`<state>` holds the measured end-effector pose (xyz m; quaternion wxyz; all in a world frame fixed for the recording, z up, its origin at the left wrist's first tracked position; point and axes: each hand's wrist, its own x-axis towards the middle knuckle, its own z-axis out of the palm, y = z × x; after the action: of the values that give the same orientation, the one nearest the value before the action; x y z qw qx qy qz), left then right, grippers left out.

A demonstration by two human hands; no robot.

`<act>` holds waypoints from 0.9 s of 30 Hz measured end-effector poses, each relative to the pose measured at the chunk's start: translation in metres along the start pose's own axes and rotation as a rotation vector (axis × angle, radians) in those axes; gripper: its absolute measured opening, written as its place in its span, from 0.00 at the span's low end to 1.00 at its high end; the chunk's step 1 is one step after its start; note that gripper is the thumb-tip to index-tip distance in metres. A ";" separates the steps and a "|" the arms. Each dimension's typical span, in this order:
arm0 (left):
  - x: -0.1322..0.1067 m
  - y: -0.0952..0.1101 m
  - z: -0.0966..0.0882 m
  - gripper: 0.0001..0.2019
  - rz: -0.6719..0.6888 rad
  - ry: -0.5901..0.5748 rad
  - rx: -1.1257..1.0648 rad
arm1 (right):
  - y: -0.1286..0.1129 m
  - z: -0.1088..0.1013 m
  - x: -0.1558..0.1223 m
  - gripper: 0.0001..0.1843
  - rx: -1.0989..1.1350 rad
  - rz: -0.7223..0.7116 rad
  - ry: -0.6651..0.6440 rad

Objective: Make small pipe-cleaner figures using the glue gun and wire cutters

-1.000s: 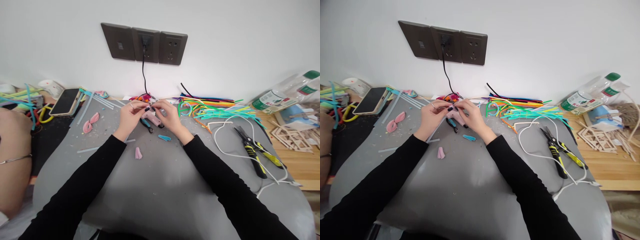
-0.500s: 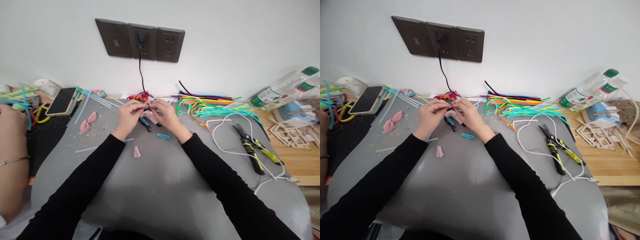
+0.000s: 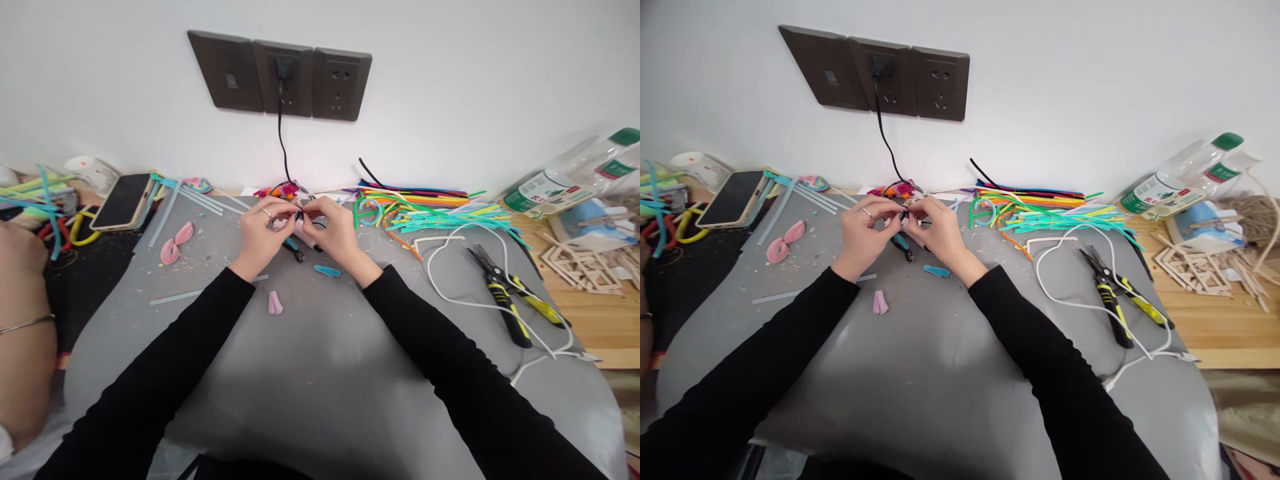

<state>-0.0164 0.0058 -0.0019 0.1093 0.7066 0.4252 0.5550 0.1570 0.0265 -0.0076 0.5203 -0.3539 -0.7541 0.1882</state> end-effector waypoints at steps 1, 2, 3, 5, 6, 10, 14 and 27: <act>-0.001 0.000 0.000 0.05 0.007 0.014 -0.009 | 0.002 -0.001 0.001 0.03 0.017 0.035 0.032; -0.001 -0.001 0.000 0.04 0.010 0.031 -0.019 | 0.005 -0.003 0.003 0.03 0.036 0.076 0.073; -0.001 -0.002 0.000 0.04 0.008 0.048 -0.026 | 0.009 -0.006 0.005 0.03 0.056 0.120 0.120; 0.000 -0.005 -0.002 0.03 -0.014 0.081 -0.040 | 0.017 -0.013 0.010 0.04 0.098 0.184 0.169; 0.001 -0.007 -0.003 0.03 -0.029 0.094 -0.052 | 0.021 -0.016 0.012 0.05 0.121 0.195 0.170; 0.005 -0.011 -0.005 0.05 -0.054 0.098 -0.153 | 0.024 -0.015 0.013 0.11 0.260 0.185 0.050; 0.003 -0.010 -0.003 0.08 -0.037 0.060 -0.245 | 0.011 -0.002 0.006 0.17 0.410 0.173 -0.112; 0.002 -0.007 -0.005 0.13 -0.031 -0.034 -0.310 | 0.009 -0.003 0.008 0.21 0.507 0.186 -0.086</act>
<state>-0.0245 0.0099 -0.0033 0.2327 0.6838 0.3437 0.6001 0.1612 0.0377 -0.0070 0.5402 -0.2717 -0.6684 0.4331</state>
